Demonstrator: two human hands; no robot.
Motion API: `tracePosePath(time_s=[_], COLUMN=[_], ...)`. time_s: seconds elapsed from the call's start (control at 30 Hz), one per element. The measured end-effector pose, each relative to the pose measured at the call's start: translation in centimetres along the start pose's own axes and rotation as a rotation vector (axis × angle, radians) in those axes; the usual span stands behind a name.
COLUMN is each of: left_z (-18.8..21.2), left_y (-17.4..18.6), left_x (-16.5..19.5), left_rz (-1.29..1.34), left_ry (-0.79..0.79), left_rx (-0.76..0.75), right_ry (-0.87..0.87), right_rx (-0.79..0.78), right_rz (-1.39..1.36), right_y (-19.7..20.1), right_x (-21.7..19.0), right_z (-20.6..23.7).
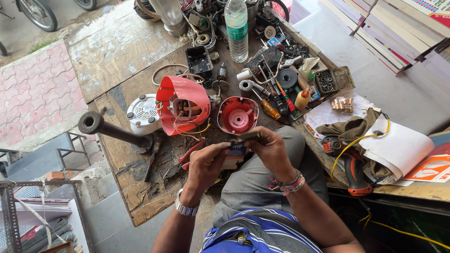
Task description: The person disassembles a red plastic appliance housing, uses a screwdriver and pliers to adjust internal wiring and components, then reassembles the housing. The person also handles a small black box-like component and places it on the workbench.
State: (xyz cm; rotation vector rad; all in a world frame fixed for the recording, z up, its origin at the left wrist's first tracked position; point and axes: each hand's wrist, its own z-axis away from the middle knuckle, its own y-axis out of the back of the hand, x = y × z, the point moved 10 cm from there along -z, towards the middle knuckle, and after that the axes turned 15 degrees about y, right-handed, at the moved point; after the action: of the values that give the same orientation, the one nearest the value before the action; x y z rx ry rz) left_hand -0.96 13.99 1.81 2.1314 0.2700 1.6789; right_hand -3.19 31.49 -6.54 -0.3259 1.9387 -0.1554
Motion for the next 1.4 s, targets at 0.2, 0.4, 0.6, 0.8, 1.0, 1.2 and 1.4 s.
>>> tracePosePath(time_s=[0.2, 0.4, 0.6, 0.8, 1.0, 1.2, 1.4], left_z=[0.2, -0.4, -0.1, -0.7, -0.6, -0.5, -2.0], left_y=[0.4, -1.1, 0.5, 0.5, 1.3, 2.1, 2.6], left_x=[0.1, -0.5, 1.3, 0.2, 0.9, 0.6, -3.1], left_rz=[-0.040, 0.099, -0.074, -0.066, -0.152, -0.079, 0.052], left_ry=[0.001, 0.124, -0.123, -0.067, -0.154, -0.135, 0.127], left_rx=[0.120, -0.139, 0.079, -0.027, -0.019, 0.155, -0.043], right_ry=[-0.101, 0.155, -0.108, -0.019, -0.202, -0.314, -0.166], right_rx=[-0.073, -0.194, -0.186, -0.212, -0.277, -0.080, -0.211], right_rz=[0.018, 0.483, -0.004, 0.113, -0.196, -0.420, -0.052], right_y=[-1.4, -1.6, -2.5, -2.1, -3.6, -4.6, -3.2], right_x=[1.3, -1.0, 3.2, 4.4, 5.0, 6.4, 6.0], right_z=[0.4, 0.3, 0.9, 1.4, 1.8, 2.4, 1.9])
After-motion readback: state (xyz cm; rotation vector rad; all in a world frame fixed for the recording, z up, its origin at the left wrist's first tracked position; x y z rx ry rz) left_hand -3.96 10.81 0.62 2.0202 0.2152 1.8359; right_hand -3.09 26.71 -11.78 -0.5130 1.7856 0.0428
